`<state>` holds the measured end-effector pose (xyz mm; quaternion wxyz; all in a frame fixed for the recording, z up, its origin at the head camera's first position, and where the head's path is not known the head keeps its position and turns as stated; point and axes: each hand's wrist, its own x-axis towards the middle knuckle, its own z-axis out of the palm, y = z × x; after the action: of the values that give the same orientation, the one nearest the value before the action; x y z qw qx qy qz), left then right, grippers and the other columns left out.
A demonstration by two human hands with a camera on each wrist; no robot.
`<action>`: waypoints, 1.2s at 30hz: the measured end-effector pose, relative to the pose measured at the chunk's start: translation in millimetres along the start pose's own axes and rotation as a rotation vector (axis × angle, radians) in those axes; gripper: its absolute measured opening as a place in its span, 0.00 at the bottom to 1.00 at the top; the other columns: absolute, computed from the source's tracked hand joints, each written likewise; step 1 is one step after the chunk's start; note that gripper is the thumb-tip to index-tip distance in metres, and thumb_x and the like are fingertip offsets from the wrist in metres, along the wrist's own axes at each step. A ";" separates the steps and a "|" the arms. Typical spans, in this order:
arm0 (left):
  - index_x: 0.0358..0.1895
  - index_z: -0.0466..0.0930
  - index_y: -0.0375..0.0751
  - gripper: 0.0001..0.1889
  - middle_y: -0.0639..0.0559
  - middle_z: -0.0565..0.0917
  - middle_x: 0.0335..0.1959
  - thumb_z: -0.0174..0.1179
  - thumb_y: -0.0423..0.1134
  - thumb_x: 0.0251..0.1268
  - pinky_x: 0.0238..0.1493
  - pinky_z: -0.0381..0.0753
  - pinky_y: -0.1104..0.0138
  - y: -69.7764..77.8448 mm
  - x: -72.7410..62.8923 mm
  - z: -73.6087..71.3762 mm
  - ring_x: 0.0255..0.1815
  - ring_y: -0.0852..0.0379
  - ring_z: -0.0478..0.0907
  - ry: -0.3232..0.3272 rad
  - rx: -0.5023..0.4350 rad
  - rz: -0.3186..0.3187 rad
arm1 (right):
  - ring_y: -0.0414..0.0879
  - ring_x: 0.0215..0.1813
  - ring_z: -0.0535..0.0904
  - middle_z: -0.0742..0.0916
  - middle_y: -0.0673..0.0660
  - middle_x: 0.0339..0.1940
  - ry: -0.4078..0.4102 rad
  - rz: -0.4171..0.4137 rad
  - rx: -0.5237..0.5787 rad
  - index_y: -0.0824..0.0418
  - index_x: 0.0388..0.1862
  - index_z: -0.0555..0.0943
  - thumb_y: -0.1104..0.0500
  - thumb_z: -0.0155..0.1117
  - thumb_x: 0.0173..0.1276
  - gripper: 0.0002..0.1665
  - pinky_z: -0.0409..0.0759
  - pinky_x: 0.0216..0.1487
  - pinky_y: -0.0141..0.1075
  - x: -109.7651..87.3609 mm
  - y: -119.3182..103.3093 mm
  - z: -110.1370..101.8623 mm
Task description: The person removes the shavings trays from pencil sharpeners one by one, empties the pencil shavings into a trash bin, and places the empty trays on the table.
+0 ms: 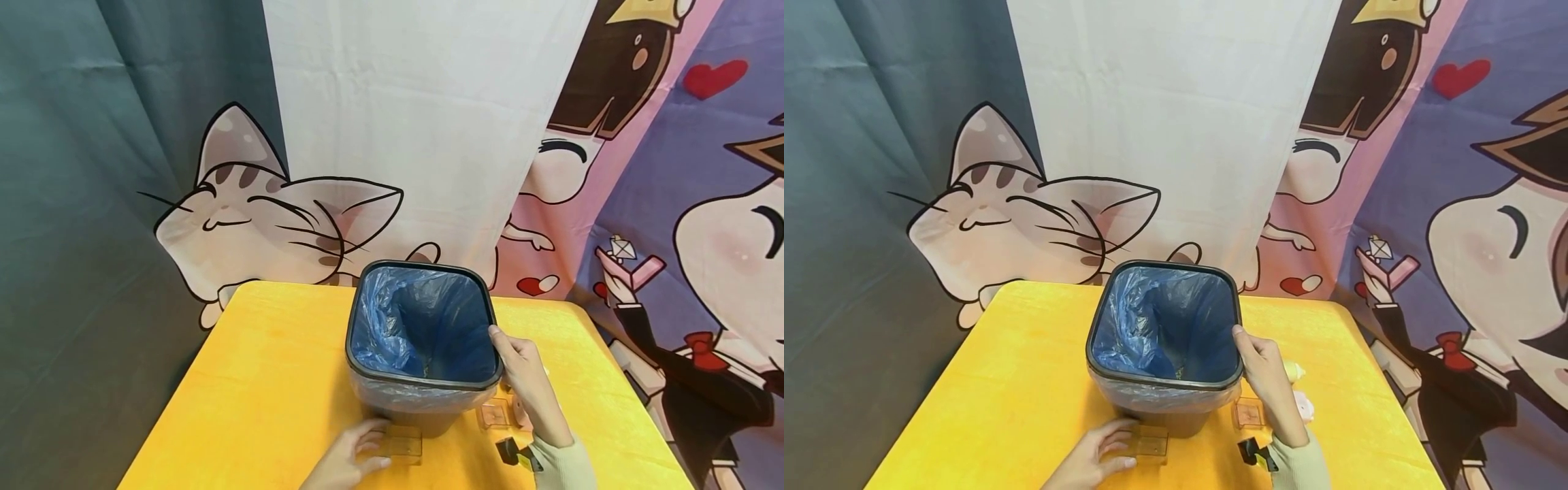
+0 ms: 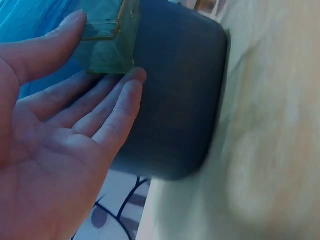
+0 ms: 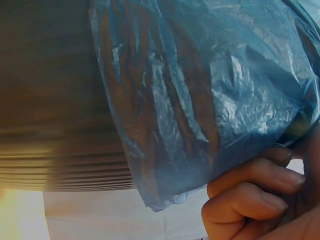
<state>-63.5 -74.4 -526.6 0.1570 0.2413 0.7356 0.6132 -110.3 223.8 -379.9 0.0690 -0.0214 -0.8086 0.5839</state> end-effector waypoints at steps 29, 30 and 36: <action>0.61 0.68 0.40 0.29 0.49 0.76 0.54 0.64 0.44 0.55 0.52 0.75 0.66 -2.2 36.1 59.3 0.51 0.58 0.75 -0.090 0.050 -0.042 | 0.43 0.10 0.61 0.64 0.49 0.07 0.004 -0.010 -0.008 0.64 0.14 0.70 0.44 0.50 0.69 0.30 0.60 0.10 0.33 1.2 2.3 -1.3; 0.61 0.68 0.41 0.29 0.49 0.76 0.54 0.64 0.44 0.55 0.52 0.75 0.66 -2.3 38.3 62.5 0.52 0.59 0.75 -0.094 0.044 -0.045 | 0.43 0.10 0.61 0.64 0.49 0.07 0.007 -0.008 -0.008 0.63 0.13 0.69 0.44 0.50 0.69 0.30 0.60 0.10 0.33 1.0 2.2 -1.3; 0.61 0.68 0.40 0.28 0.49 0.75 0.55 0.63 0.43 0.56 0.52 0.76 0.67 -4.0 51.8 82.9 0.52 0.58 0.75 -0.112 -0.004 -0.047 | 0.43 0.08 0.59 0.63 0.49 0.06 0.000 0.011 0.012 0.62 0.12 0.68 0.42 0.51 0.68 0.31 0.59 0.09 0.33 -0.6 1.4 0.2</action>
<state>-63.7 21.9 -543.7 0.2127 0.2577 0.7299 0.5964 -109.8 224.0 -381.4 0.0659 -0.0256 -0.8050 0.5890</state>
